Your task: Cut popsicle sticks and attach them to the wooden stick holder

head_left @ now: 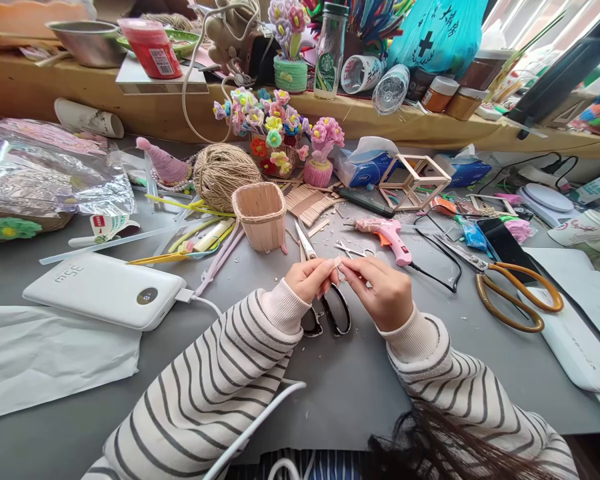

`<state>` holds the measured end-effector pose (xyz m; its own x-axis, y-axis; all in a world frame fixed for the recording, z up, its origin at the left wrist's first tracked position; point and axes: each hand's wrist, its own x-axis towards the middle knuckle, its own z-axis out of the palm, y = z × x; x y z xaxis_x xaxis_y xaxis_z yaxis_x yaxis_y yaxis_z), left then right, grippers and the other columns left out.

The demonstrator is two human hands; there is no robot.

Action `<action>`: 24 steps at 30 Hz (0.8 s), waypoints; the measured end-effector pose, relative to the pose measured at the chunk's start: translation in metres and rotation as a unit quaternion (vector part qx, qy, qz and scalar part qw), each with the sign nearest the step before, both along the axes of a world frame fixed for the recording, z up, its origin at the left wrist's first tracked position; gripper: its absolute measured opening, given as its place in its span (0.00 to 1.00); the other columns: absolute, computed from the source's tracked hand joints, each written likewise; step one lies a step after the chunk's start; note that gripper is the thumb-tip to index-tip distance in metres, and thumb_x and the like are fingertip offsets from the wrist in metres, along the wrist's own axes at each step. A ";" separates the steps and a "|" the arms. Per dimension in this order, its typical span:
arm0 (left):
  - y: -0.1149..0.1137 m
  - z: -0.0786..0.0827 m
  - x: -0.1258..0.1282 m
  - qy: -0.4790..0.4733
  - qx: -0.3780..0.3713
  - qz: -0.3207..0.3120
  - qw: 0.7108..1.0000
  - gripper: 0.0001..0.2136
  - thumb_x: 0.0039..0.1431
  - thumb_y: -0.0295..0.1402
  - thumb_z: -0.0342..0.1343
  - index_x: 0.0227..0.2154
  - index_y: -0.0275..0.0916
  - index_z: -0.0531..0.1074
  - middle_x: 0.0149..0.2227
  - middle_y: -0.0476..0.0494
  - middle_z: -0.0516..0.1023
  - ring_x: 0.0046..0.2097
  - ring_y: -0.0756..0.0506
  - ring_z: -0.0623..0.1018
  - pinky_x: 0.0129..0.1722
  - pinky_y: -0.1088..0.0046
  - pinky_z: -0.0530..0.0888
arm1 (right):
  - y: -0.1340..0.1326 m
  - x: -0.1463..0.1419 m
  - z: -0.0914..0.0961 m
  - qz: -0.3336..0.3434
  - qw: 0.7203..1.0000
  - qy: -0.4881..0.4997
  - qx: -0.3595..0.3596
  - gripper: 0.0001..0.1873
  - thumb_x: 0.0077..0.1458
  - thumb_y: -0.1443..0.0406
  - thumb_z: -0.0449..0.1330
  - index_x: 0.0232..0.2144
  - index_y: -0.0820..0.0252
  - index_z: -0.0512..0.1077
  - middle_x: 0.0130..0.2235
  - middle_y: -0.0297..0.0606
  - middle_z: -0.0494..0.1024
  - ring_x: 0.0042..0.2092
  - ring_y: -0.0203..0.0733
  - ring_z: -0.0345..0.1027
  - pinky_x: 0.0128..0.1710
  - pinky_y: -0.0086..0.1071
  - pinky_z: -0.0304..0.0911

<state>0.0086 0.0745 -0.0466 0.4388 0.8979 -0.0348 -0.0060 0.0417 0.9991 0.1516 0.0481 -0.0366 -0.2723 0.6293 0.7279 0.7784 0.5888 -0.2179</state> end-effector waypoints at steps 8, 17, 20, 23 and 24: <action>-0.002 0.004 0.002 -0.009 -0.013 0.001 1.000 0.18 0.49 0.46 0.46 0.16 0.35 0.64 0.11 0.55 0.58 0.14 0.57 0.58 0.15 0.78 0.55 | 0.000 0.000 0.002 -0.029 0.996 -0.065 0.045 0.05 0.51 0.71 0.56 0.26 0.65 0.71 0.24 0.38 0.76 0.26 0.35 0.70 0.27 0.25 0.63; -0.001 0.002 0.002 -0.014 -0.013 0.000 1.000 0.19 0.49 0.47 0.47 0.15 0.35 0.63 0.10 0.55 0.58 0.14 0.57 0.58 0.15 0.79 0.55 | -0.002 0.001 0.002 -0.025 0.995 -0.088 0.035 0.09 0.52 0.70 0.55 0.21 0.61 0.68 0.22 0.36 0.74 0.25 0.34 0.67 0.26 0.26 0.60; -0.001 0.002 0.002 -0.020 -0.012 0.005 1.000 0.20 0.48 0.48 0.47 0.15 0.35 0.63 0.10 0.55 0.57 0.14 0.57 0.58 0.15 0.79 0.55 | -0.001 0.002 0.004 -0.027 0.997 -0.072 0.022 0.08 0.52 0.69 0.55 0.21 0.61 0.68 0.22 0.35 0.74 0.24 0.34 0.66 0.25 0.27 0.60; -0.001 0.001 0.001 -0.028 -0.015 0.003 0.999 0.20 0.49 0.47 0.47 0.14 0.35 0.63 0.09 0.55 0.57 0.14 0.57 0.58 0.15 0.78 0.55 | 0.000 0.004 0.005 -0.037 0.998 -0.051 0.018 0.05 0.52 0.67 0.55 0.26 0.60 0.69 0.24 0.35 0.75 0.24 0.34 0.67 0.25 0.27 0.61; 0.000 0.001 0.001 -0.031 -0.017 0.002 0.999 0.20 0.49 0.47 0.48 0.14 0.36 0.63 0.09 0.55 0.57 0.13 0.57 0.58 0.15 0.78 0.55 | 0.000 0.004 0.006 -0.035 0.998 -0.053 0.022 0.04 0.52 0.67 0.55 0.28 0.60 0.70 0.26 0.36 0.76 0.26 0.35 0.68 0.27 0.28 0.62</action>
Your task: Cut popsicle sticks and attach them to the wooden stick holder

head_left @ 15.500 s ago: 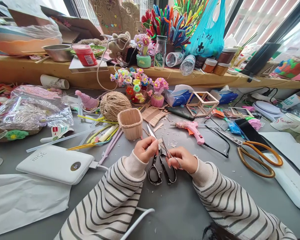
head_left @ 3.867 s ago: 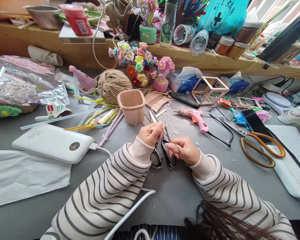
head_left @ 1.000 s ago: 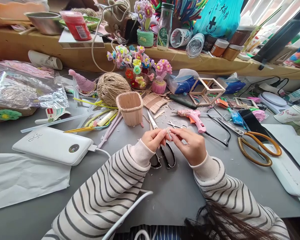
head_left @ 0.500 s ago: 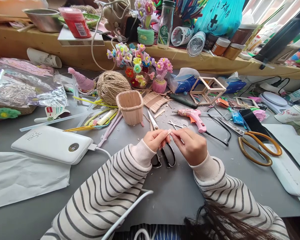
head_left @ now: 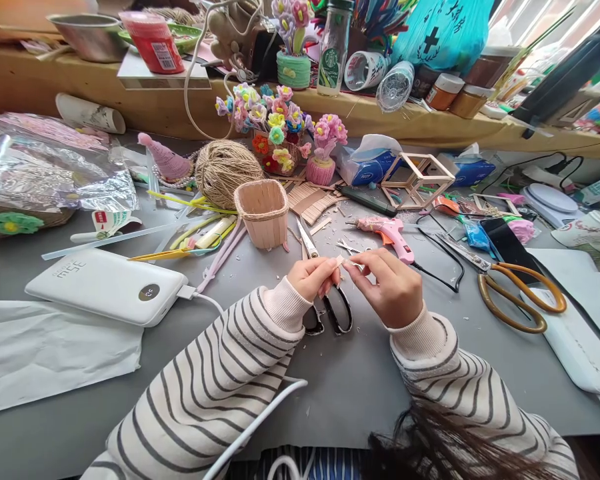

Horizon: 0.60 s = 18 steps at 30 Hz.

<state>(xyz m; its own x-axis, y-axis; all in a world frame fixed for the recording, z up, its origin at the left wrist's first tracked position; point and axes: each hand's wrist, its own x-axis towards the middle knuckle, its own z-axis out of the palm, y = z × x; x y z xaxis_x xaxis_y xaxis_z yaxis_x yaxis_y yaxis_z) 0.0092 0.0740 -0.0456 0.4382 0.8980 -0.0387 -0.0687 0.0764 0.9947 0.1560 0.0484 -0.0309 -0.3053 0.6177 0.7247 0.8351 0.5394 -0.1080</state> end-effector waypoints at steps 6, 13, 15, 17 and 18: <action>0.000 0.002 0.000 0.006 -0.011 -0.010 1.000 0.18 0.48 0.45 0.48 0.13 0.36 0.63 0.09 0.55 0.58 0.13 0.57 0.58 0.14 0.78 0.55 | -0.001 -0.001 -0.001 0.019 0.999 -0.032 0.025 0.06 0.52 0.71 0.54 0.33 0.61 0.71 0.29 0.38 0.78 0.31 0.37 0.71 0.30 0.27 0.64; -0.001 0.003 0.002 0.018 -0.021 -0.002 1.000 0.17 0.47 0.43 0.47 0.12 0.36 0.62 0.08 0.55 0.56 0.13 0.56 0.57 0.14 0.78 0.54 | -0.002 -0.002 0.000 0.005 0.995 -0.082 0.060 0.06 0.52 0.71 0.54 0.30 0.61 0.71 0.26 0.37 0.77 0.28 0.36 0.70 0.28 0.28 0.60; -0.001 0.003 0.003 0.016 -0.020 -0.001 1.000 0.17 0.46 0.44 0.47 0.12 0.36 0.62 0.08 0.55 0.56 0.13 0.56 0.57 0.14 0.78 0.54 | -0.003 -0.003 0.000 -0.003 0.993 -0.094 0.065 0.06 0.52 0.71 0.54 0.28 0.61 0.71 0.24 0.36 0.77 0.27 0.36 0.69 0.28 0.28 0.59; -0.002 0.003 0.003 0.013 -0.019 0.001 1.000 0.17 0.47 0.44 0.47 0.12 0.37 0.62 0.08 0.55 0.56 0.13 0.56 0.57 0.14 0.78 0.54 | -0.003 -0.004 0.000 -0.014 0.992 -0.102 0.073 0.06 0.52 0.71 0.54 0.26 0.61 0.70 0.23 0.35 0.76 0.26 0.35 0.68 0.27 0.28 0.58; -0.002 0.002 0.003 0.011 -0.017 0.002 1.000 0.17 0.47 0.44 0.47 0.12 0.36 0.62 0.08 0.55 0.56 0.13 0.56 0.57 0.14 0.78 0.54 | -0.003 -0.004 0.000 -0.019 0.991 -0.103 0.078 0.06 0.52 0.71 0.55 0.25 0.61 0.70 0.22 0.35 0.75 0.25 0.35 0.67 0.26 0.28 0.58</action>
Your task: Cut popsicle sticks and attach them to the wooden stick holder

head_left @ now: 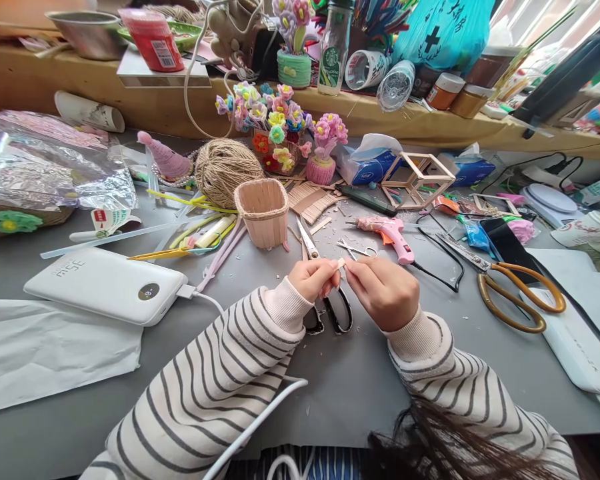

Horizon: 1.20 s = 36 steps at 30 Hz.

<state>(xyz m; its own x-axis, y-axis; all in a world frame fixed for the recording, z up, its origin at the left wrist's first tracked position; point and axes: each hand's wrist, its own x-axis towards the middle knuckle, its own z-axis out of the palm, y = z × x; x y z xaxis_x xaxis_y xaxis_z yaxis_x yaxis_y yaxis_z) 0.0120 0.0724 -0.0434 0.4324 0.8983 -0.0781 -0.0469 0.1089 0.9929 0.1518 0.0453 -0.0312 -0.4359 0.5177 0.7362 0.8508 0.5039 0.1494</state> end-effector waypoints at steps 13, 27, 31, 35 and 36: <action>-0.005 -0.005 -0.001 0.029 0.043 0.014 0.999 0.17 0.52 0.42 0.44 0.16 0.36 0.63 0.10 0.56 0.57 0.14 0.56 0.57 0.16 0.79 0.56 | 0.000 -0.003 0.000 -0.007 1.000 -0.004 -0.003 0.08 0.50 0.71 0.55 0.21 0.61 0.68 0.19 0.34 0.72 0.22 0.33 0.62 0.22 0.28 0.53; -0.004 -0.004 -0.003 0.120 0.203 0.042 0.971 0.16 0.58 0.39 0.40 0.21 0.36 0.65 0.16 0.53 0.62 0.20 0.55 0.63 0.23 0.80 0.62 | 0.008 0.007 0.000 0.137 0.704 0.536 -0.446 0.08 0.49 0.63 0.57 0.30 0.61 0.72 0.27 0.36 0.74 0.22 0.31 0.64 0.17 0.25 0.59; -0.004 -0.006 -0.002 0.135 0.253 0.052 0.957 0.15 0.58 0.36 0.40 0.23 0.36 0.67 0.18 0.52 0.64 0.22 0.55 0.65 0.25 0.80 0.64 | 0.009 0.006 -0.001 0.137 0.665 0.573 -0.459 0.06 0.45 0.64 0.60 0.28 0.61 0.73 0.25 0.35 0.74 0.22 0.31 0.63 0.16 0.25 0.59; -0.004 -0.006 -0.002 0.148 0.286 0.053 0.945 0.15 0.59 0.34 0.40 0.24 0.35 0.68 0.18 0.52 0.65 0.23 0.55 0.66 0.26 0.80 0.64 | 0.008 0.006 0.000 0.139 0.656 0.581 -0.462 0.05 0.45 0.66 0.60 0.27 0.61 0.74 0.23 0.33 0.73 0.21 0.29 0.62 0.17 0.24 0.58; -0.004 -0.006 -0.002 0.150 0.291 0.056 0.943 0.15 0.59 0.34 0.40 0.24 0.35 0.68 0.18 0.52 0.65 0.23 0.55 0.66 0.26 0.80 0.65 | 0.008 0.006 0.000 0.142 0.655 0.581 -0.462 0.05 0.44 0.66 0.60 0.27 0.61 0.74 0.23 0.33 0.73 0.21 0.29 0.62 0.17 0.24 0.58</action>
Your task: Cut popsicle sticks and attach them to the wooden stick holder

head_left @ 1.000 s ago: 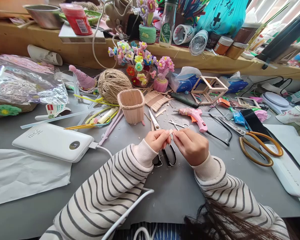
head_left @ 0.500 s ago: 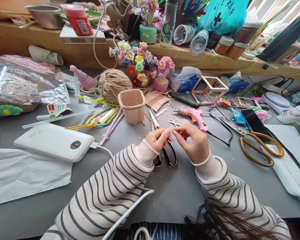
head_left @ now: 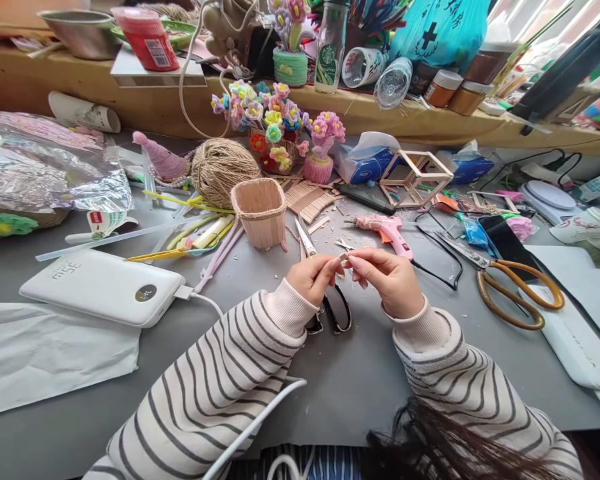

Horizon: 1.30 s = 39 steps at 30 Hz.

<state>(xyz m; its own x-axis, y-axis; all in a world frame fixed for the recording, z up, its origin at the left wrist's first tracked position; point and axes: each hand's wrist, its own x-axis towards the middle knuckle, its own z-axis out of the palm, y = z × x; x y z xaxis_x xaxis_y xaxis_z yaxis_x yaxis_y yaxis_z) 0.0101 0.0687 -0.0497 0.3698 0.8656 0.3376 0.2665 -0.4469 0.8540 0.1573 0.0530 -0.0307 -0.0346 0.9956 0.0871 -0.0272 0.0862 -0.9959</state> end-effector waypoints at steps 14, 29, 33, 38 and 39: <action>0.002 -0.006 0.002 0.003 0.161 0.035 0.986 0.08 0.54 0.28 0.48 0.29 0.33 0.73 0.24 0.46 0.73 0.27 0.53 0.72 0.28 0.81 0.70 | -0.002 0.001 -0.002 -0.014 0.996 -0.082 0.042 0.04 0.45 0.66 0.58 0.26 0.61 0.71 0.26 0.35 0.73 0.25 0.32 0.64 0.25 0.28 0.62; -0.002 -0.006 0.004 -0.023 0.265 0.086 0.960 0.06 0.51 0.24 0.53 0.30 0.31 0.74 0.24 0.44 0.72 0.27 0.54 0.72 0.27 0.81 0.71 | -0.002 -0.006 -0.003 -0.003 0.998 0.045 -0.036 0.03 0.42 0.68 0.57 0.23 0.63 0.70 0.17 0.29 0.68 0.19 0.29 0.59 0.16 0.24 0.55; -0.001 -0.005 0.003 -0.024 0.206 0.078 0.975 0.06 0.52 0.27 0.51 0.29 0.33 0.74 0.24 0.44 0.73 0.27 0.53 0.72 0.29 0.79 0.70 | 0.001 -0.004 -0.003 0.013 0.996 0.060 -0.064 0.04 0.43 0.66 0.58 0.23 0.63 0.70 0.17 0.30 0.68 0.18 0.29 0.58 0.15 0.24 0.53; -0.002 0.002 -0.001 -0.041 0.053 0.037 0.997 0.12 0.56 0.33 0.47 0.23 0.35 0.72 0.20 0.47 0.70 0.25 0.52 0.70 0.30 0.76 0.69 | 0.003 -0.003 -0.001 0.038 0.997 0.042 -0.059 0.09 0.46 0.61 0.58 0.25 0.62 0.69 0.22 0.32 0.71 0.19 0.29 0.60 0.14 0.23 0.51; -0.002 0.004 -0.001 -0.046 0.030 0.029 0.998 0.13 0.56 0.34 0.46 0.23 0.35 0.71 0.19 0.48 0.69 0.25 0.52 0.70 0.30 0.76 0.68 | 0.002 -0.003 -0.001 0.038 0.997 0.036 -0.049 0.10 0.47 0.60 0.57 0.25 0.62 0.69 0.22 0.32 0.70 0.19 0.29 0.60 0.14 0.23 0.51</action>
